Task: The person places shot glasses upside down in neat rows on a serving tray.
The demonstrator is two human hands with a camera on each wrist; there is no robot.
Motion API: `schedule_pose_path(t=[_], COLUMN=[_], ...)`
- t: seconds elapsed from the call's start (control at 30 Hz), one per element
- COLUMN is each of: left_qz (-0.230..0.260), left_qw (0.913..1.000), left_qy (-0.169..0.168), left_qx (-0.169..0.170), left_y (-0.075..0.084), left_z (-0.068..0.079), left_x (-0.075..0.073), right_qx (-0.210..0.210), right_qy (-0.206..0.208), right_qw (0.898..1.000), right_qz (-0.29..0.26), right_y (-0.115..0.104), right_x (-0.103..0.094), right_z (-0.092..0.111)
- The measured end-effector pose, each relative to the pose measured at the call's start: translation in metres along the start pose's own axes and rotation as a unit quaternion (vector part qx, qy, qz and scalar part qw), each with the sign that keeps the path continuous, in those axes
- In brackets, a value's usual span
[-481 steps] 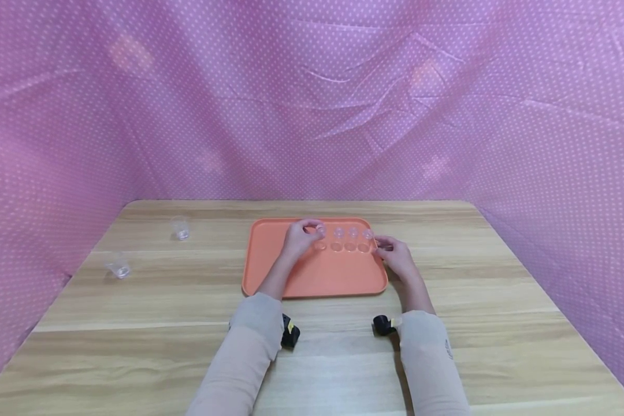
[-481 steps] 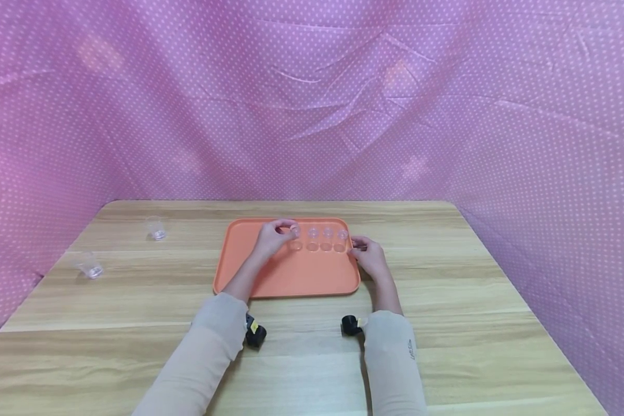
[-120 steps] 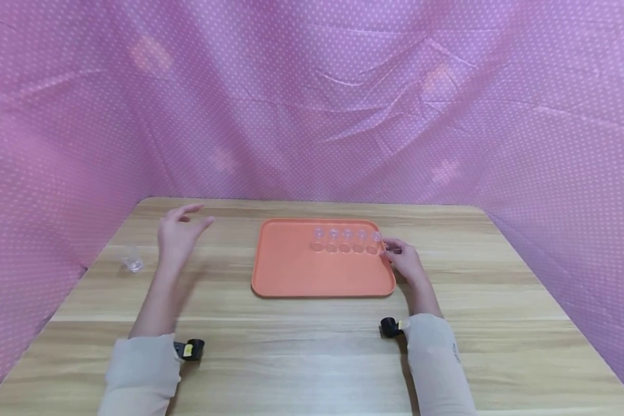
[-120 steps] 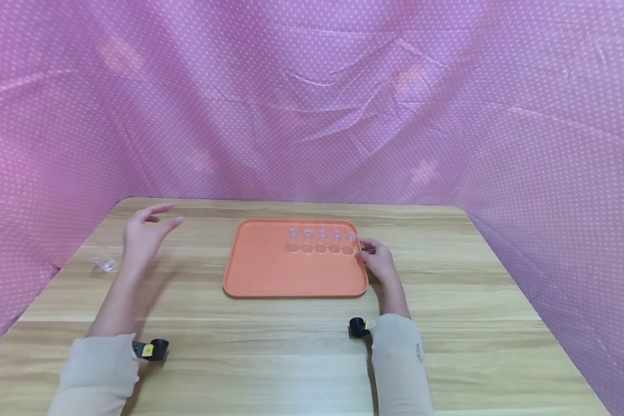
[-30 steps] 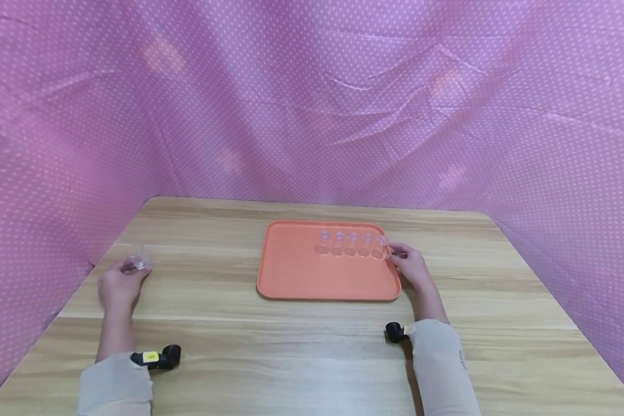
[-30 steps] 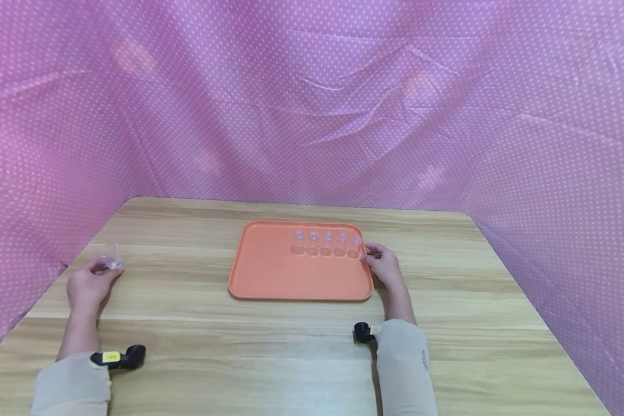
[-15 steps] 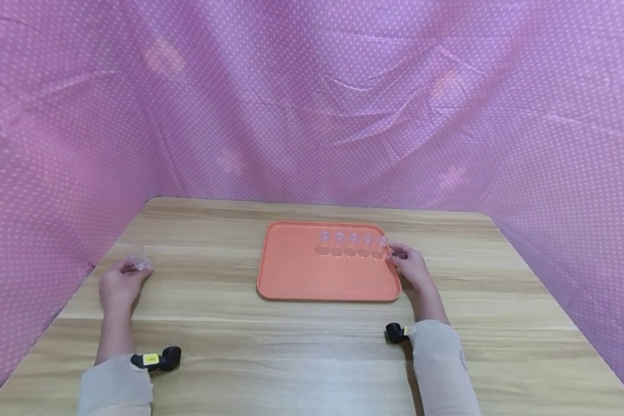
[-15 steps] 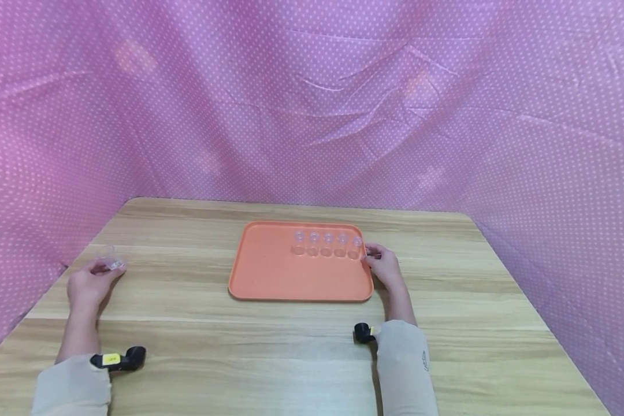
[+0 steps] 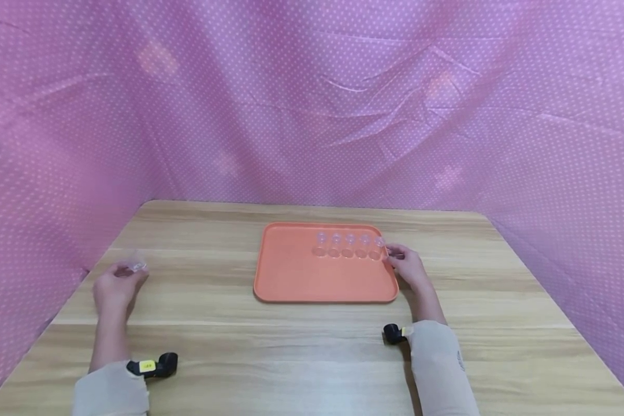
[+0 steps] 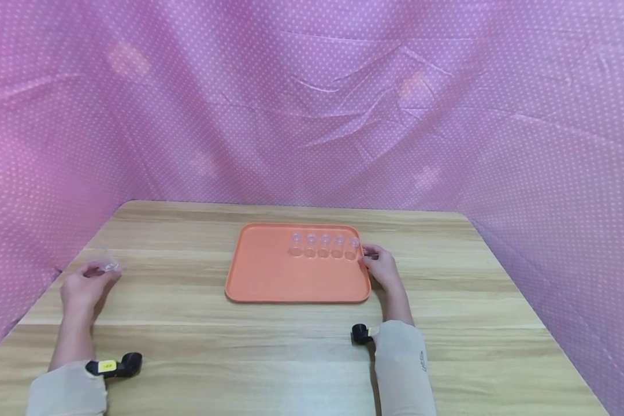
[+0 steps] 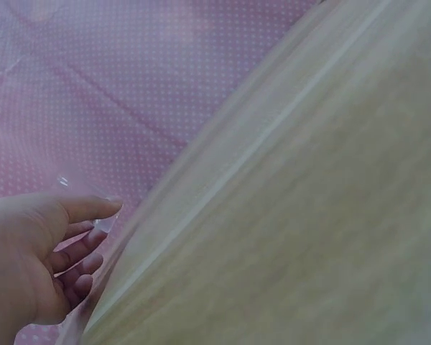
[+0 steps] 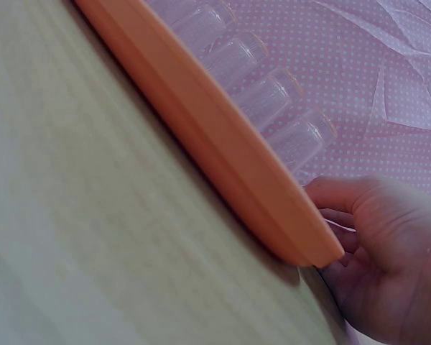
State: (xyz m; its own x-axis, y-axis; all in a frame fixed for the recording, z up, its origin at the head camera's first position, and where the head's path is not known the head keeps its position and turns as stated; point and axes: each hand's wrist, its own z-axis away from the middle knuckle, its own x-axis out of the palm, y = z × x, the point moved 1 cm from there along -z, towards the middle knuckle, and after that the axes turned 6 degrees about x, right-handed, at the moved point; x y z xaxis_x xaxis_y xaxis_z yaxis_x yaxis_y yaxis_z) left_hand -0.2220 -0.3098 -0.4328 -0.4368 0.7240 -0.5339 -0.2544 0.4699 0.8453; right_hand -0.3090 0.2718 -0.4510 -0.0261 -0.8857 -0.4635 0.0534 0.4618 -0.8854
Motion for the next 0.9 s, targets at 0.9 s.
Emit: schedule_pose_path(t=[0.9], left_qz=[-0.047], left_qw=[0.9831], left_qy=[-0.028], left_qx=[0.175], left_y=[0.064], left_z=[0.011], left_x=[0.015], right_qx=[0.005], right_qy=[0.003], right_qw=[1.000], right_qz=[-0.009], right_y=[0.000], right_x=[0.000], right_z=[0.000])
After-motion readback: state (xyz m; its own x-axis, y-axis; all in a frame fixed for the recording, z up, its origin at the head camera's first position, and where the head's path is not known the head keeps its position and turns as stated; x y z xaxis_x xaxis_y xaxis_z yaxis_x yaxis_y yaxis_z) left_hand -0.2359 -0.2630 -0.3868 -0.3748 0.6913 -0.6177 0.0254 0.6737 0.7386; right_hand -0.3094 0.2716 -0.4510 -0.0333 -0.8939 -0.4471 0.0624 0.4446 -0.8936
